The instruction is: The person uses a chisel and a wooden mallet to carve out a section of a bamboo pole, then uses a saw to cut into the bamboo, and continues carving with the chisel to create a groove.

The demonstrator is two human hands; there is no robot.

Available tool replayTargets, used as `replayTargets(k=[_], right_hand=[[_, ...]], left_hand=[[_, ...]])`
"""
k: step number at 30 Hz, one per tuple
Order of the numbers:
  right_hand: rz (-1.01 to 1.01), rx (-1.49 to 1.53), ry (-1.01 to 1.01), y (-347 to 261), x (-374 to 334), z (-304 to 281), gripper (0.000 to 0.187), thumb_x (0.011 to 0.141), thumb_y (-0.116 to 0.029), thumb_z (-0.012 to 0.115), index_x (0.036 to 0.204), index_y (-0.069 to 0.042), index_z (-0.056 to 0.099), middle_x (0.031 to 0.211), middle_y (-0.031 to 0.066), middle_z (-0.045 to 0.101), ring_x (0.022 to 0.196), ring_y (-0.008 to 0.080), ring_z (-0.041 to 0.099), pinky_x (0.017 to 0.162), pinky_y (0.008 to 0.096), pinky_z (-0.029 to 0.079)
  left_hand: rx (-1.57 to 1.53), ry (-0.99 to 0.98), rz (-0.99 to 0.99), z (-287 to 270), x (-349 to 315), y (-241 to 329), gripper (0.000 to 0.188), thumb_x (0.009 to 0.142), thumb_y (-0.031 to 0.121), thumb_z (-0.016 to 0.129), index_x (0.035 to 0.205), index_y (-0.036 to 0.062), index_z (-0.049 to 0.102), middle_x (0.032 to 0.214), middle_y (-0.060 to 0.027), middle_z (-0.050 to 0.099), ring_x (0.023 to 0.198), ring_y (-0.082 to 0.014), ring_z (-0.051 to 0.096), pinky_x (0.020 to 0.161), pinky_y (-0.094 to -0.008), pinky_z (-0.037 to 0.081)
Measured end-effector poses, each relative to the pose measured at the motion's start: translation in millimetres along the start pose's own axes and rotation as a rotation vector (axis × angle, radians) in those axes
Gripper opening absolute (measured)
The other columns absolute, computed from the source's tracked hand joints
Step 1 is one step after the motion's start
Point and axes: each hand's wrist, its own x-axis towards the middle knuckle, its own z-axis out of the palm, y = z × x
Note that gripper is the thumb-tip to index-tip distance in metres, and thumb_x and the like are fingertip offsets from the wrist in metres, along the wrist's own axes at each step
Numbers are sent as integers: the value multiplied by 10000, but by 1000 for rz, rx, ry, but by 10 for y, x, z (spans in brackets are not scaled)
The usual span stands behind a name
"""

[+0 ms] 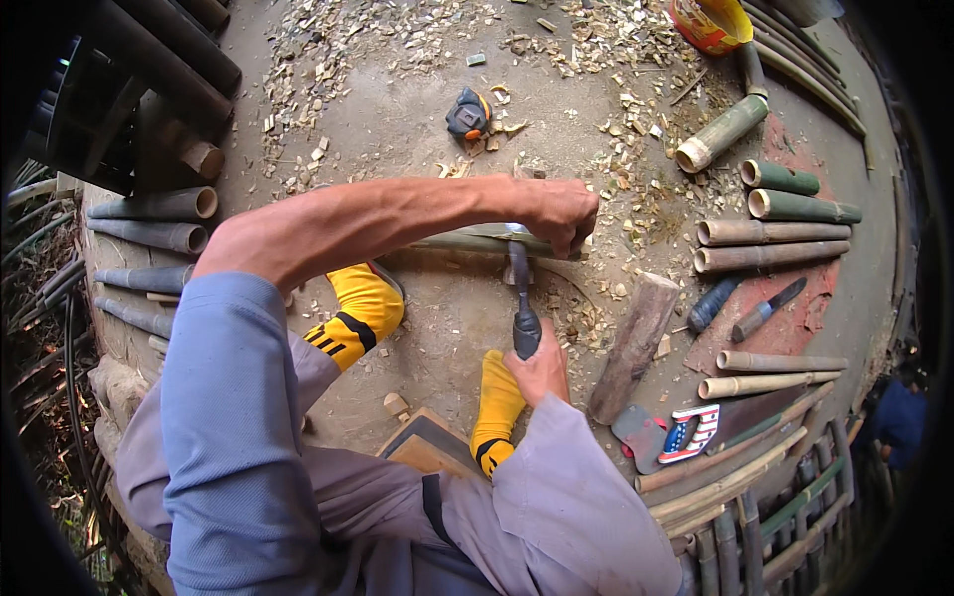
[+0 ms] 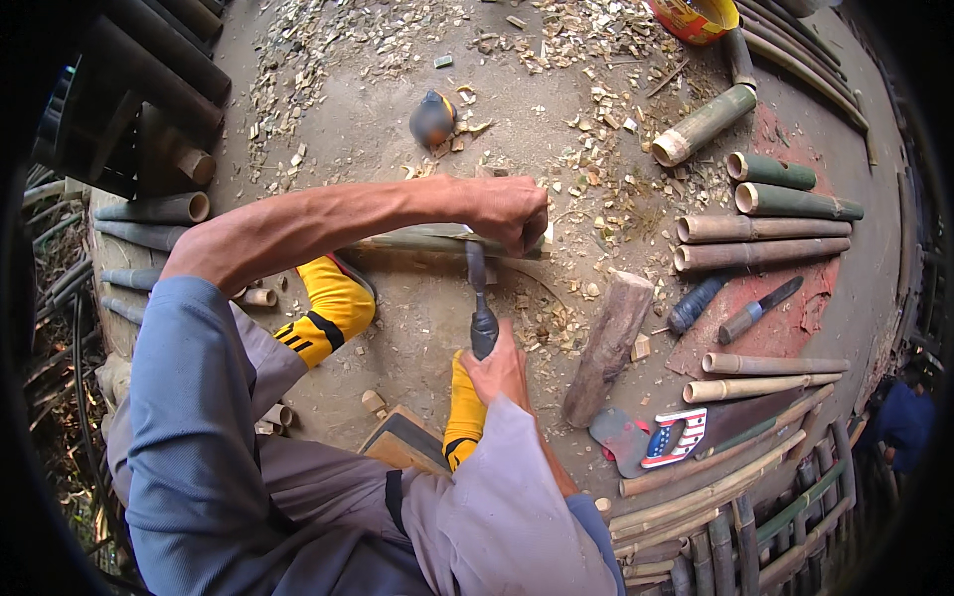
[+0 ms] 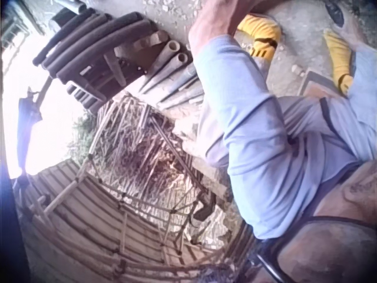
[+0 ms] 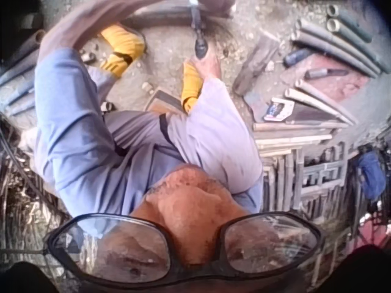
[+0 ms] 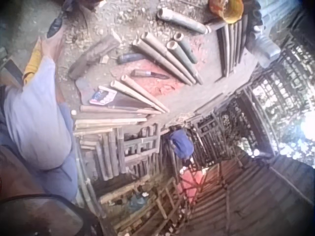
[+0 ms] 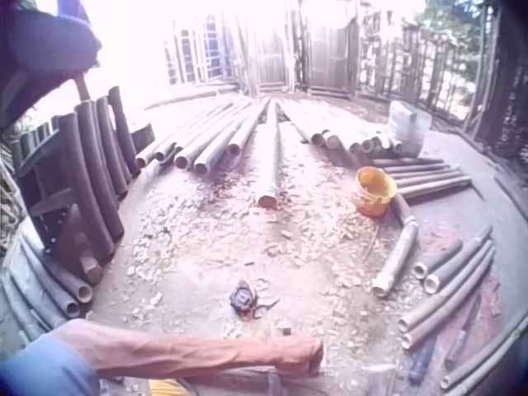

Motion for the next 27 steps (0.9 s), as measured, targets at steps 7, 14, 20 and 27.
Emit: replayTargets(k=[7,14,20,27], right_hand=[[317,955,-488,-49,-36,89,355,691,-53,672,956,-63,437,643,52,473,447,151,465,401,290,365],[53,-23,-76,-121,-49,87,448,731,-126,652,1072,-23,380,809,239,608,780,414,619,693,431,486],[-142,173,-112,112,-9,360,439,744,-88,654,1060,-37,353,651,120,542,586,322,586,592,405,483],[149,553,-316,-127,-52,184,398,708,-55,670,1004,-72,404,640,43,480,482,170,504,435,324,407]], left_hand=[[25,27,-6,-14,-50,36,102,594,69,672,692,52,697,660,-88,663,616,-198,639,560,-330,476],[16,57,-7,4,-53,-2,152,579,75,717,727,47,705,693,-108,675,647,-214,651,568,-350,483],[16,61,9,-11,-27,96,163,580,66,717,742,44,706,707,-121,677,657,-214,656,571,-349,488],[5,86,9,29,-60,0,128,599,73,697,723,42,697,670,-109,662,630,-218,641,570,-339,480]])
